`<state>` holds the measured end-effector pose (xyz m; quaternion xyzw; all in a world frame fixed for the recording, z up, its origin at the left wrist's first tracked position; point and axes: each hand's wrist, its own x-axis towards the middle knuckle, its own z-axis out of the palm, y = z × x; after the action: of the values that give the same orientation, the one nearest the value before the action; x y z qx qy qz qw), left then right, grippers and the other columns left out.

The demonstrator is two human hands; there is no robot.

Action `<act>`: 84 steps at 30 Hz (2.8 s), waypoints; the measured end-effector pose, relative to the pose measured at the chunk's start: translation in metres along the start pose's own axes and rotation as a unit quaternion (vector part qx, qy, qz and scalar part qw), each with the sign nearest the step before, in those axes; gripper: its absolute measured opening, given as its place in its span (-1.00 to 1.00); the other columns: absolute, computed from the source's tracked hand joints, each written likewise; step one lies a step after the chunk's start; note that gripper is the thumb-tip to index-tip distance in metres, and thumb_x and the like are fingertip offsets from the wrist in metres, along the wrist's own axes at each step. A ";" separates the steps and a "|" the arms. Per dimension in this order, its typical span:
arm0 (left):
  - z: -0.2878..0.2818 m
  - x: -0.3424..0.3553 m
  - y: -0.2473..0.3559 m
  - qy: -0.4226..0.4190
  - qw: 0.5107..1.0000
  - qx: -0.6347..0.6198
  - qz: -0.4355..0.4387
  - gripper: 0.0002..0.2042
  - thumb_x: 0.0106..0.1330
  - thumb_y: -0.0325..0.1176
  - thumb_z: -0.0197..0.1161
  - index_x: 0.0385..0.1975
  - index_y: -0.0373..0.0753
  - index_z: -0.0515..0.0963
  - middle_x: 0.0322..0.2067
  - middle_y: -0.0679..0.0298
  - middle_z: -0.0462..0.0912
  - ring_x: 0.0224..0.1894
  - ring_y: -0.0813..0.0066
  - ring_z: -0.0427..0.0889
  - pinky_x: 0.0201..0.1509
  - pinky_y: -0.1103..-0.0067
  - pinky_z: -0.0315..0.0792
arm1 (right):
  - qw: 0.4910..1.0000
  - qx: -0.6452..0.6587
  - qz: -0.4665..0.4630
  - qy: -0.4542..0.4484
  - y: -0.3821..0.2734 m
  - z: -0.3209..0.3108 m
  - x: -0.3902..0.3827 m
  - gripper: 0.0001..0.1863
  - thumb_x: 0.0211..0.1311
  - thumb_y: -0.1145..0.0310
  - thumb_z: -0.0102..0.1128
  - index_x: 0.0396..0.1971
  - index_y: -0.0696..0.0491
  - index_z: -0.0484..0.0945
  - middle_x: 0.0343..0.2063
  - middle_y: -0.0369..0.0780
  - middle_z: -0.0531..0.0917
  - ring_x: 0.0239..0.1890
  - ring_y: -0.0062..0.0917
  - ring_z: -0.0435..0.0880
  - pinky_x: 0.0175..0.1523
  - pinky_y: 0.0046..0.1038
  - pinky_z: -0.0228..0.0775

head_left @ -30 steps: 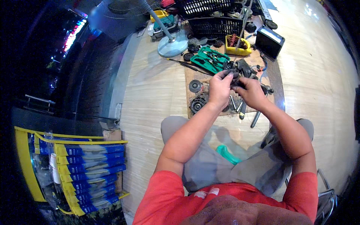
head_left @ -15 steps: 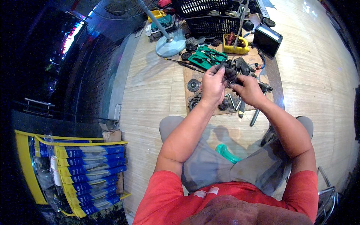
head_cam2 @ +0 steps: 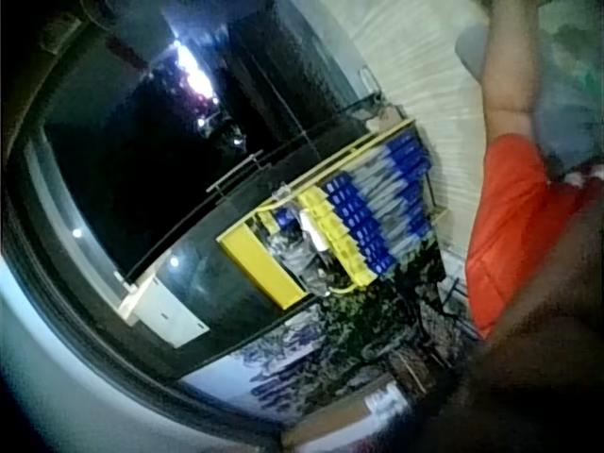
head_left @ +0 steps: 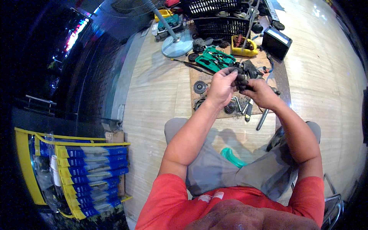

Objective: The person holds a small mechanical component with wires and uses their hands to pull and examine the internal parts. The person sits at a wooden workspace cluttered with tools and parts baskets.

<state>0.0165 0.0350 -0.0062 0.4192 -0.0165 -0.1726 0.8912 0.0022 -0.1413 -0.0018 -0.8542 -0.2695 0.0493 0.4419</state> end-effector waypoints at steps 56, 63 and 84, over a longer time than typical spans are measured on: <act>0.009 0.001 -0.011 0.063 0.993 -0.036 0.090 -0.88 0.38 -0.42 0.01 -0.25 -0.30 0.45 -0.34 0.22 0.62 -0.34 0.46 0.64 -0.23 0.57 0.55 | 0.985 0.095 0.121 0.082 -0.005 0.011 -0.001 -0.80 0.11 0.37 0.20 -0.31 0.18 0.59 -0.53 -0.07 0.63 -0.49 -0.43 0.59 -0.30 -0.39 0.41; 0.007 0.000 -0.008 0.062 0.994 -0.040 0.085 -0.90 0.37 -0.42 0.02 -0.27 -0.29 0.45 -0.41 0.25 0.60 -0.42 0.50 0.62 -0.35 0.58 0.55 | 0.992 0.066 0.091 0.049 -0.004 0.006 -0.002 -0.83 0.12 0.39 0.21 -0.38 0.21 0.57 -0.62 -0.13 0.55 -0.53 -0.51 0.51 -0.34 -0.39 0.36; 0.007 -0.001 -0.001 -0.059 0.995 0.061 -0.058 -0.89 0.32 -0.46 0.09 -0.26 -0.32 0.51 -0.41 0.26 0.61 -0.43 0.50 0.61 -0.28 0.54 0.55 | 0.988 -0.113 -0.094 -0.047 0.000 -0.021 -0.006 -0.85 0.02 0.37 0.24 -0.48 0.13 0.52 -0.49 -0.07 0.57 -0.38 -0.11 0.56 -0.29 -0.19 0.38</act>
<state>0.0136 0.0296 -0.0019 0.4624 -0.0554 -0.2469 0.8498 0.0037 -0.1599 0.0103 -0.8663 -0.3731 0.0167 0.3318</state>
